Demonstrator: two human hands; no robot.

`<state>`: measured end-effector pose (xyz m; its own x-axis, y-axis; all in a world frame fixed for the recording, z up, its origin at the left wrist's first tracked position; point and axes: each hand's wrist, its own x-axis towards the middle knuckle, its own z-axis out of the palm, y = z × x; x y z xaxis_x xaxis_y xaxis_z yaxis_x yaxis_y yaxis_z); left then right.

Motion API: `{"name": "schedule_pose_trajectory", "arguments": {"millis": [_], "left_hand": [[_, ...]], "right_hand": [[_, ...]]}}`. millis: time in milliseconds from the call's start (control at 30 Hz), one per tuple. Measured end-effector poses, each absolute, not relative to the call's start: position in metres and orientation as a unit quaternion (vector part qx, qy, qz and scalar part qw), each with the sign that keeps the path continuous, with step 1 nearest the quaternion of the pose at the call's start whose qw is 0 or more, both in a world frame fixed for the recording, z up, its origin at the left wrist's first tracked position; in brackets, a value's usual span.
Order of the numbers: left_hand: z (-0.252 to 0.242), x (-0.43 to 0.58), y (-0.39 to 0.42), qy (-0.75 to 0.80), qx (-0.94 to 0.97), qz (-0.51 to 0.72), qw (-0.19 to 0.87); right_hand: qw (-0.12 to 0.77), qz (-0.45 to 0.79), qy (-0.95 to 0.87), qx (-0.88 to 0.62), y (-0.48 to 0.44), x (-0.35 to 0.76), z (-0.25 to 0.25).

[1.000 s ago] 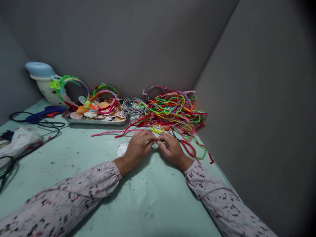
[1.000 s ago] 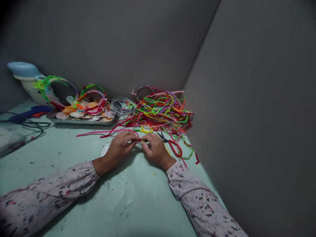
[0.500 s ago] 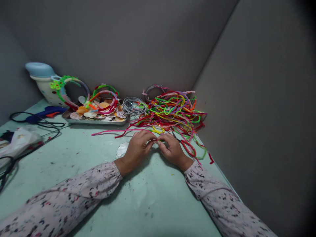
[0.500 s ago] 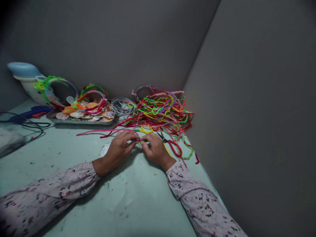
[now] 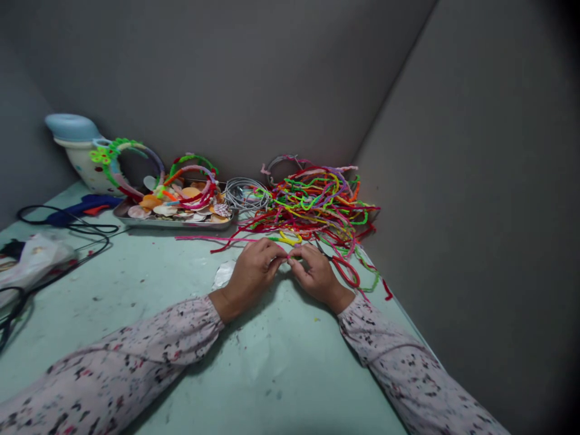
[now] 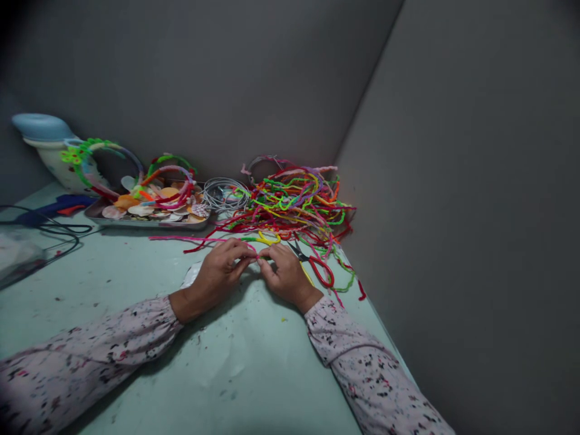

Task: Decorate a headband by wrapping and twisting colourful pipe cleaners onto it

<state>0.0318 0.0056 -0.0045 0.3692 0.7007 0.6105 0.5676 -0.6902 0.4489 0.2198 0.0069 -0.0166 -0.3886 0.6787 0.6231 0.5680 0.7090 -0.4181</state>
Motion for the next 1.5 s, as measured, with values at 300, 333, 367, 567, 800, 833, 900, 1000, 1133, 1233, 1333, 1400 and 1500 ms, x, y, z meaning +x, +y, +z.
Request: {"name": "schedule_pose_trajectory", "arguments": {"millis": [300, 333, 367, 567, 800, 833, 900, 1000, 1133, 1233, 1333, 1400, 1500], "left_hand": [[-0.0037, 0.0328, 0.0048, 0.396, 0.84, 0.366, 0.062], [-0.0038, 0.0329, 0.0048, 0.397, 0.84, 0.364, 0.059], [-0.0037, 0.033, 0.0047, 0.399, 0.841, 0.362, 0.058], [-0.0012, 0.0339, 0.0036, 0.405, 0.843, 0.35, 0.06], [0.0002, 0.0326, 0.0045, 0.403, 0.851, 0.33, 0.064], [0.0002, 0.0326, 0.0045, 0.403, 0.851, 0.329, 0.065], [-0.0002, 0.0327, 0.0042, 0.405, 0.849, 0.334, 0.068], [-0.0011, 0.0336, 0.003, 0.403, 0.84, 0.356, 0.073], [-0.0014, 0.0346, 0.0017, 0.402, 0.837, 0.364, 0.071], [-0.0007, 0.0346, 0.0018, 0.404, 0.84, 0.356, 0.063], [0.0002, 0.0342, 0.0022, 0.406, 0.844, 0.346, 0.053], [0.0009, 0.0338, 0.0022, 0.406, 0.847, 0.339, 0.05], [0.0016, 0.0336, 0.0014, 0.405, 0.851, 0.33, 0.047]], "right_hand": [[0.402, 0.063, -0.836, -0.369, 0.007, 0.2201, -0.0172], [0.401, 0.062, -0.836, -0.369, 0.0069, 0.2201, -0.0172], [0.4, 0.06, -0.837, -0.369, 0.0069, 0.22, -0.017], [0.394, 0.044, -0.842, -0.367, 0.0068, 0.2198, -0.0162], [0.392, 0.04, -0.844, -0.364, 0.0067, 0.2203, -0.0163], [0.391, 0.038, -0.845, -0.364, 0.0067, 0.2203, -0.0164], [0.393, 0.035, -0.844, -0.363, 0.007, 0.2204, -0.0164], [0.4, 0.037, -0.842, -0.36, 0.0072, 0.2206, -0.0165], [0.408, 0.042, -0.837, -0.362, 0.0072, 0.2206, -0.0164], [0.409, 0.042, -0.836, -0.363, 0.0072, 0.2203, -0.0161], [0.405, 0.042, -0.839, -0.362, 0.0068, 0.2201, -0.0157], [0.402, 0.04, -0.84, -0.362, 0.0063, 0.22, -0.0151], [0.4, 0.036, -0.841, -0.363, 0.0056, 0.2199, -0.0139]]}}
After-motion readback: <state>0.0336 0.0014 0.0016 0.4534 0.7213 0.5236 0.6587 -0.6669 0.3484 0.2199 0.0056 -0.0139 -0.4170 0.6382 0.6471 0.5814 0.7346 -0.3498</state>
